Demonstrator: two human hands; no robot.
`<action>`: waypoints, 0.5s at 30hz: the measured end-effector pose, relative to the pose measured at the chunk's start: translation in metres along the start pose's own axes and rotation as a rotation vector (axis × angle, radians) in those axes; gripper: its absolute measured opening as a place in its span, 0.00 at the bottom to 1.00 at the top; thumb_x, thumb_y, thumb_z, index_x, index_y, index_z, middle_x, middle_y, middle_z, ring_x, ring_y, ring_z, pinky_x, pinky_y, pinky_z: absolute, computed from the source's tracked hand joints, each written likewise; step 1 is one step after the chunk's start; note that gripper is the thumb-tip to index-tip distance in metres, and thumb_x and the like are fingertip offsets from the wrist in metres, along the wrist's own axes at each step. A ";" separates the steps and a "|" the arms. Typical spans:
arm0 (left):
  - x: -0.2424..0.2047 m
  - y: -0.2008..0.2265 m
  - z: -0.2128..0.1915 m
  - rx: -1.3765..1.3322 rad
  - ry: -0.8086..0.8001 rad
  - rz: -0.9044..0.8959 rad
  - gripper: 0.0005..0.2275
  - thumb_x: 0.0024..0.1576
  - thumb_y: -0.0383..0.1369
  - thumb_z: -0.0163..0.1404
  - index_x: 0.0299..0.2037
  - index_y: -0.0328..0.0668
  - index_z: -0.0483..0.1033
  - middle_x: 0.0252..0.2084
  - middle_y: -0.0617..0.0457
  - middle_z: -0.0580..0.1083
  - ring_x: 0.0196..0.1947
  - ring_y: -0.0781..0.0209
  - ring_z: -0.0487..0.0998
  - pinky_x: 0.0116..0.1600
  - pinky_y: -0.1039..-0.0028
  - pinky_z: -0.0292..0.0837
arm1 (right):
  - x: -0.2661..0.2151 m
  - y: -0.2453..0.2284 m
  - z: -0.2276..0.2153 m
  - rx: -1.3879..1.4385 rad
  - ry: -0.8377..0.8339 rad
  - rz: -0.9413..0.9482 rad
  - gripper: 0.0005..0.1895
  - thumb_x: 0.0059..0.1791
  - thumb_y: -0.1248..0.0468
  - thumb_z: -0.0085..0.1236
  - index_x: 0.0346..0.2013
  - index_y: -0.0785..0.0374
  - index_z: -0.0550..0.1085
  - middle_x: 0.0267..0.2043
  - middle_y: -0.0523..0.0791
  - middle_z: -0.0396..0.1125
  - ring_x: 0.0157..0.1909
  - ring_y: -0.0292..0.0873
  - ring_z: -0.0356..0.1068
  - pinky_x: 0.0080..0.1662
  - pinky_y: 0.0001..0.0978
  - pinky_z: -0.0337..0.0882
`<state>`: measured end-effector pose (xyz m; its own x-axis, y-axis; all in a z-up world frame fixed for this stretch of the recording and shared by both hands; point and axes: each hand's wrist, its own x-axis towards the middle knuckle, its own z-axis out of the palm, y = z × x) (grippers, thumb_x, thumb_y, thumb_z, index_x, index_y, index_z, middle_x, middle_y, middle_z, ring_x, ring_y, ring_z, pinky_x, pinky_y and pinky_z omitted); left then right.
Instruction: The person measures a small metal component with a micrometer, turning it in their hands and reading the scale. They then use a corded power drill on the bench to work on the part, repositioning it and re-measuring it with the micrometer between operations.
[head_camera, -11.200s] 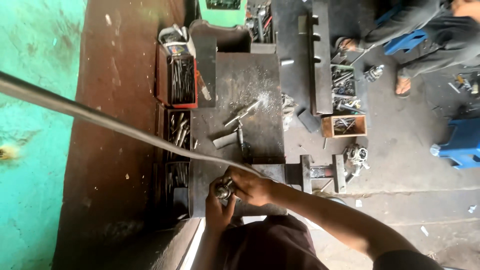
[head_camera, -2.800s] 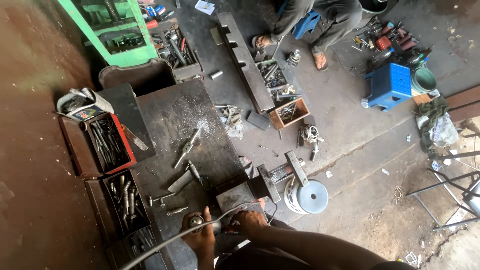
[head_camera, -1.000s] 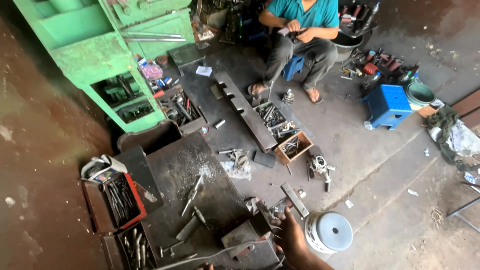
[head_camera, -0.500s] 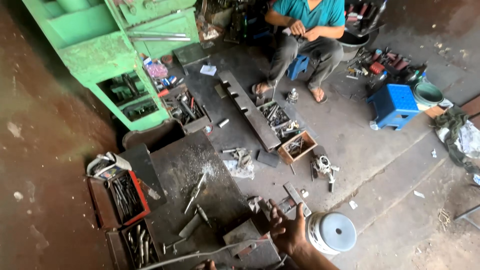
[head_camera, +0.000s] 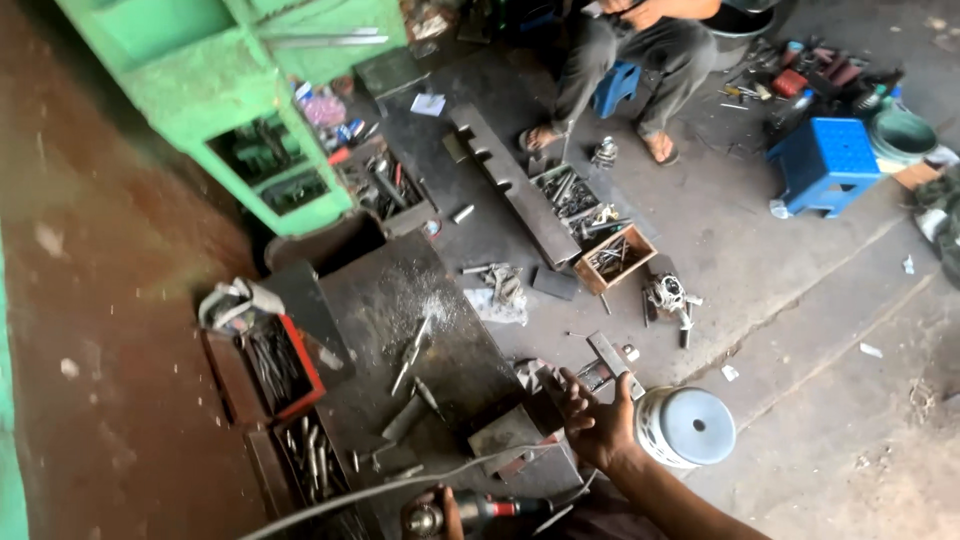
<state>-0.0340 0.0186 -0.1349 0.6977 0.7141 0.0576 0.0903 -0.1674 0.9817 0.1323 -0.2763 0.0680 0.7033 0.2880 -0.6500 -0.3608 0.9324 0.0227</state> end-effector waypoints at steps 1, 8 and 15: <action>0.006 0.037 0.011 0.012 0.023 -0.026 0.09 0.46 0.21 0.64 0.31 0.29 0.76 0.30 0.41 0.81 0.29 0.57 0.84 0.35 0.71 0.79 | -0.005 0.003 0.005 0.016 0.020 0.022 0.59 0.43 0.18 0.34 0.68 0.62 0.62 0.41 0.49 0.75 0.25 0.30 0.68 0.17 0.11 0.63; 0.003 0.099 0.016 -0.052 0.018 0.035 0.09 0.49 0.21 0.63 0.35 0.31 0.75 0.33 0.41 0.81 0.32 0.58 0.84 0.37 0.72 0.81 | 0.012 -0.003 0.030 -0.074 0.039 0.048 0.63 0.45 0.17 0.30 0.71 0.69 0.57 0.42 0.48 0.72 0.26 0.30 0.68 0.21 0.10 0.65; -0.001 0.085 0.014 -0.023 0.053 -0.032 0.11 0.48 0.24 0.63 0.37 0.31 0.75 0.36 0.42 0.81 0.36 0.57 0.83 0.42 0.71 0.81 | 0.069 -0.005 0.032 -0.618 0.053 0.153 0.38 0.51 0.28 0.39 0.57 0.55 0.71 0.33 0.36 0.66 0.24 0.30 0.63 0.21 0.19 0.59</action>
<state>-0.0174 -0.0062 -0.0538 0.6559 0.7540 0.0346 0.0957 -0.1285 0.9871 0.2019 -0.2546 0.0472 0.5906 0.3819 -0.7109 -0.7523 0.5792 -0.3138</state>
